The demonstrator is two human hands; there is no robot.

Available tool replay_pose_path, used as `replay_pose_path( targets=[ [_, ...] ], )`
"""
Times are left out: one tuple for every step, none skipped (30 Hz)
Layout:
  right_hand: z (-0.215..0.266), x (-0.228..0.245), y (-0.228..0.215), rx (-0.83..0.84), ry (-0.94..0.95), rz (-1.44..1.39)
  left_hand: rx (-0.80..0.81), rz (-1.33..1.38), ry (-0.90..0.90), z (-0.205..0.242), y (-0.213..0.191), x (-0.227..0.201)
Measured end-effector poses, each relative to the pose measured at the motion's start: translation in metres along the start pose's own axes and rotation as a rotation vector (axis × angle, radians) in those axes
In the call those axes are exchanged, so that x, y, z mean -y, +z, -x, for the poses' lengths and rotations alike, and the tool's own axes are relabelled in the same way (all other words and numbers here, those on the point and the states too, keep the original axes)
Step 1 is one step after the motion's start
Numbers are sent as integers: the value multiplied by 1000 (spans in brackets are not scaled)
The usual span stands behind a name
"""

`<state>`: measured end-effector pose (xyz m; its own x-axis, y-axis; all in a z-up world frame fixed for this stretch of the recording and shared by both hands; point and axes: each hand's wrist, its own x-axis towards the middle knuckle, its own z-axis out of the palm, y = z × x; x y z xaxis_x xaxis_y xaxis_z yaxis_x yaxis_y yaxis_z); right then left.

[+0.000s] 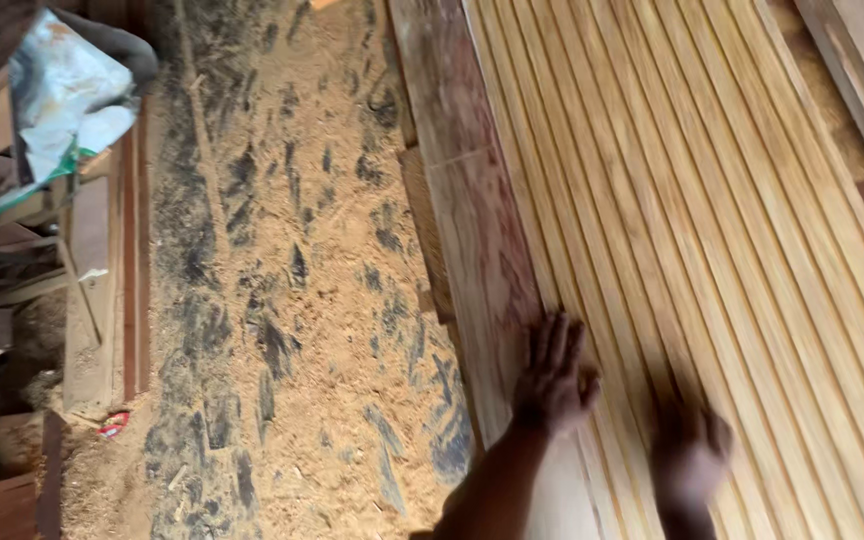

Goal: The person sands a large wooden panel with vertical grooves using a handheld sanding block. They move the block back and forth along the grooves, covering the surface systematically.

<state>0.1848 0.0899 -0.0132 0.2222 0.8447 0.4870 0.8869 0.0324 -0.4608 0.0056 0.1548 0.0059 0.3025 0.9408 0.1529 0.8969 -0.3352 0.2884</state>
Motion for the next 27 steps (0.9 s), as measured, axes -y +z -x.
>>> replay_pose_path(
  targets=[
    [9, 2, 4, -4, 41, 22, 10, -13, 5, -3, -1, 5],
    [12, 2, 12, -8, 81, 43, 20, -26, 10, -6, -4, 12],
    [17, -3, 7, 7, 116, 83, 8, -25, 6, 0, -6, 6],
    [10, -6, 21, -12, 88, 61, -5, -24, 2, 7, -6, 1],
    [-9, -11, 51, -42, 67, 39, -19, -26, 10, 7, 0, 4],
    [-24, -17, 75, 1, 48, 19, 1, -54, 2, 12, 6, 1],
    [-57, -17, 102, 12, 22, -13, -6, -97, 8, 8, 7, 1],
    [-93, -8, 132, -56, 10, -24, -14, -140, 14, 2, 5, 8],
    [-112, -2, 147, -98, 2, -21, -33, -167, 27, 5, 6, 11],
    [-124, 2, 151, -112, 0, -23, -51, -194, 40, 8, 10, 12],
    [-136, 9, 155, -128, -6, -26, -73, -221, 52, 7, 15, 14],
    [-142, 15, 154, -143, -11, -29, -99, -229, 58, 1, 19, 20],
    [-132, 18, 139, -126, -15, -86, -106, -219, 66, -1, 21, 21],
    [-122, 21, 126, -109, -18, -142, -113, -208, 75, -4, 23, 22],
    [-95, 11, 101, -65, -5, -164, -175, -175, 65, 3, 29, 16],
    [-75, 5, 82, -16, 32, -98, -236, -141, 50, 0, 32, 20],
    [-60, 12, 64, 31, 85, -29, -174, -85, 43, -2, 25, 23],
    [-52, 16, 48, -31, 47, -41, -110, -31, 37, -4, 17, 23],
    [-45, 17, 39, -91, 11, -72, -77, -56, 36, -5, 14, 24],
    [-41, 15, 34, -10, 16, -7, -45, -82, 37, 6, 12, 15],
    [-55, 15, 52, -28, 36, -52, -47, -83, 36, 8, 10, 14],
    [-74, 17, 74, -60, -15, -50, -50, -84, 35, 9, 7, 13],
    [-103, 22, 100, -154, -88, -58, -75, -94, 41, -3, 2, 15],
    [-138, 27, 126, -174, -49, 18, -59, -101, 41, -15, -2, 15],
    [-159, 29, 143, -126, 1, -11, -16, -100, 32, -13, -6, 12],
    [-173, 30, 155, -78, 51, -40, 28, -99, 22, -11, -8, 8],
    [-178, 28, 160, -20, 69, -34, 12, -104, 27, -10, -10, 6]
  ],
)
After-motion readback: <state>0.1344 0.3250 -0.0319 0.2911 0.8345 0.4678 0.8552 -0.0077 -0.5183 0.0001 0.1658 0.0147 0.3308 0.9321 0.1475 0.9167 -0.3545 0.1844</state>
